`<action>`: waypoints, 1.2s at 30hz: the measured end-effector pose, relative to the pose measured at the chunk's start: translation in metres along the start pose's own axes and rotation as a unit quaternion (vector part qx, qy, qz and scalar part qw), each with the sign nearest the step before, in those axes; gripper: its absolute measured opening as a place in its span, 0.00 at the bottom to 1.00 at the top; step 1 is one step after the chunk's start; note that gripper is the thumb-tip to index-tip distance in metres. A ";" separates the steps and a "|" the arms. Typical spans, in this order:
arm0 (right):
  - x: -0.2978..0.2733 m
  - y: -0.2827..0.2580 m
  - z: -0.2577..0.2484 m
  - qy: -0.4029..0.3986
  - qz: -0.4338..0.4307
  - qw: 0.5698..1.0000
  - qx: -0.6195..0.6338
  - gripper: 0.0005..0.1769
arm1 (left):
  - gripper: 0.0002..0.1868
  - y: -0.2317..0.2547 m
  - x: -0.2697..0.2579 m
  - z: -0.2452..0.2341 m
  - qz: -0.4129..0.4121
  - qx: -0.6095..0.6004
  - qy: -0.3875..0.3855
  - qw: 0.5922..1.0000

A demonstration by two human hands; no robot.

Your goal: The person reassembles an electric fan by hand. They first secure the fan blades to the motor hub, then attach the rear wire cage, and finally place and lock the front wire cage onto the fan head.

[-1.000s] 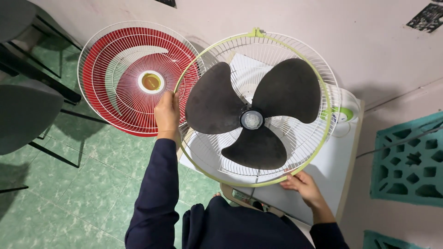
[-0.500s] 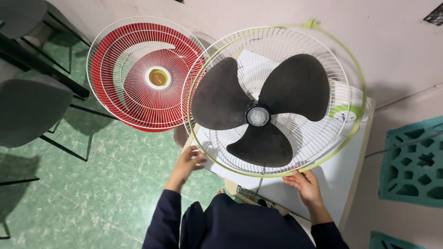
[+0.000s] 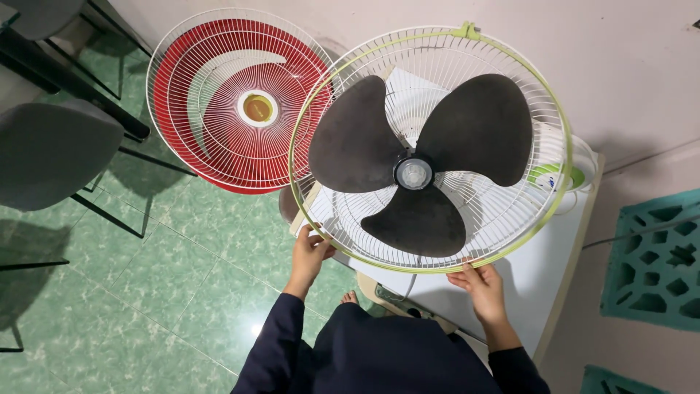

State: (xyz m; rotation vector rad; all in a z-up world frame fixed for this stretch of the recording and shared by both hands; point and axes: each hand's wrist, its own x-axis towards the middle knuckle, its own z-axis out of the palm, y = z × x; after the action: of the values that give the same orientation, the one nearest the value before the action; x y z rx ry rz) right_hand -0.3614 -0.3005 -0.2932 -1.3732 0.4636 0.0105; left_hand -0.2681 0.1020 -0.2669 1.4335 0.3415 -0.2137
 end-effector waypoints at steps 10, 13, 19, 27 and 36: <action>-0.004 -0.009 0.013 0.027 -0.009 1.000 -0.012 0.11 | 0.18 -0.011 0.008 0.003 0.018 -0.037 0.029 0.999; -0.007 -0.014 0.016 0.031 -0.003 0.999 -0.017 0.11 | 0.17 -0.011 0.009 0.004 0.019 -0.034 0.034 0.999; -0.006 -0.015 0.016 0.032 -0.004 0.999 -0.012 0.11 | 0.17 -0.012 0.014 0.004 0.016 -0.035 0.032 0.999; 0.004 -0.014 0.004 0.045 -0.021 0.998 -0.030 0.13 | 0.15 0.012 0.024 0.002 0.135 0.082 0.101 0.982; 0.017 -0.063 -0.002 0.122 -0.138 0.965 -0.186 0.21 | 0.21 0.083 0.037 0.002 0.326 0.220 0.156 0.906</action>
State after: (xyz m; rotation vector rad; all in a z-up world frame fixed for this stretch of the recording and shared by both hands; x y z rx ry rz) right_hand -0.3292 -0.3204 -0.2403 -1.8113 0.4859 -0.3179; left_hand -0.2050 0.1132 -0.2028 1.9552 0.0511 0.5217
